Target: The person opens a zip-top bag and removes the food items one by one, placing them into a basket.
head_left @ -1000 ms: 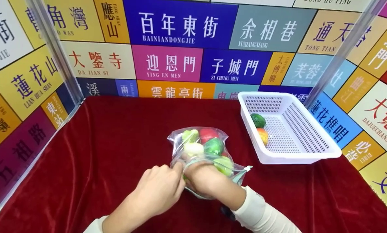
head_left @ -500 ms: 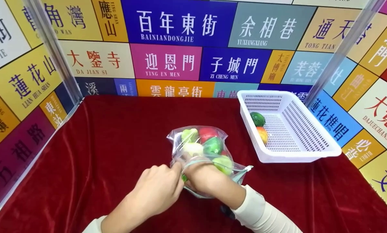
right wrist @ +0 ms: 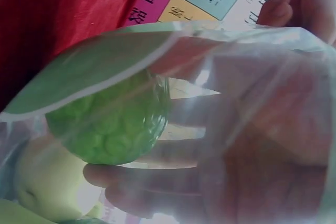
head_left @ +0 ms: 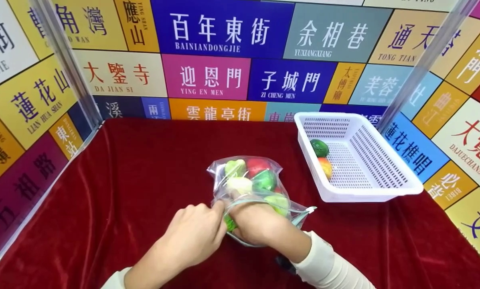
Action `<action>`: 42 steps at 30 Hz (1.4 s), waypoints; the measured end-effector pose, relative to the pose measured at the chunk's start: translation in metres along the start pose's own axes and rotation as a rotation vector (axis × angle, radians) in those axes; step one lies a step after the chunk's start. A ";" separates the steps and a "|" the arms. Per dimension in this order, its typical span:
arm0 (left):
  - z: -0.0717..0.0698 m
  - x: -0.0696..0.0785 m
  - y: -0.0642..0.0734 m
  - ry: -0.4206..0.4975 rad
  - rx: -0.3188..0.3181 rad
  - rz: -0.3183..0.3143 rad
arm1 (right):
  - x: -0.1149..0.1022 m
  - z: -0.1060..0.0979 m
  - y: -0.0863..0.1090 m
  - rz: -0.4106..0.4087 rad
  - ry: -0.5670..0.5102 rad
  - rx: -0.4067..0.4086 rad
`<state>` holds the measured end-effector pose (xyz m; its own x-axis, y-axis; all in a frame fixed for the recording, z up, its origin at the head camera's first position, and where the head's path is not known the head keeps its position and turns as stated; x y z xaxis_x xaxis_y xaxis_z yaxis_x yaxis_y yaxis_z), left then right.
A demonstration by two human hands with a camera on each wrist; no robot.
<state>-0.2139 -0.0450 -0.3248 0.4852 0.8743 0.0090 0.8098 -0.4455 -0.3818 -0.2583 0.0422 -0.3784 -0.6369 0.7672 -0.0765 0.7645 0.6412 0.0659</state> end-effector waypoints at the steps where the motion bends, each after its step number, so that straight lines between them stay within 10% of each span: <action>1: 0.000 0.000 0.000 -0.001 -0.003 -0.001 | -0.001 -0.002 0.001 0.000 0.000 0.003; 42: 0.003 -0.005 -0.001 0.060 -0.092 -0.012 | -0.017 -0.076 0.081 -0.186 -0.132 0.152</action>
<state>-0.2181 -0.0489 -0.3269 0.4916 0.8681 0.0692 0.8413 -0.4529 -0.2950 -0.1931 0.0818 -0.2964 -0.7568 0.6213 -0.2031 0.6482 0.7533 -0.1112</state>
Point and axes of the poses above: each hand's wrist, its own y-axis away from the middle knuckle, its own z-axis out of the palm, x = y × z, the point moved 8 cm from there along -y, towards the middle knuckle, and after that the axes turned 8 degrees about -y, right-handed, at the moved point
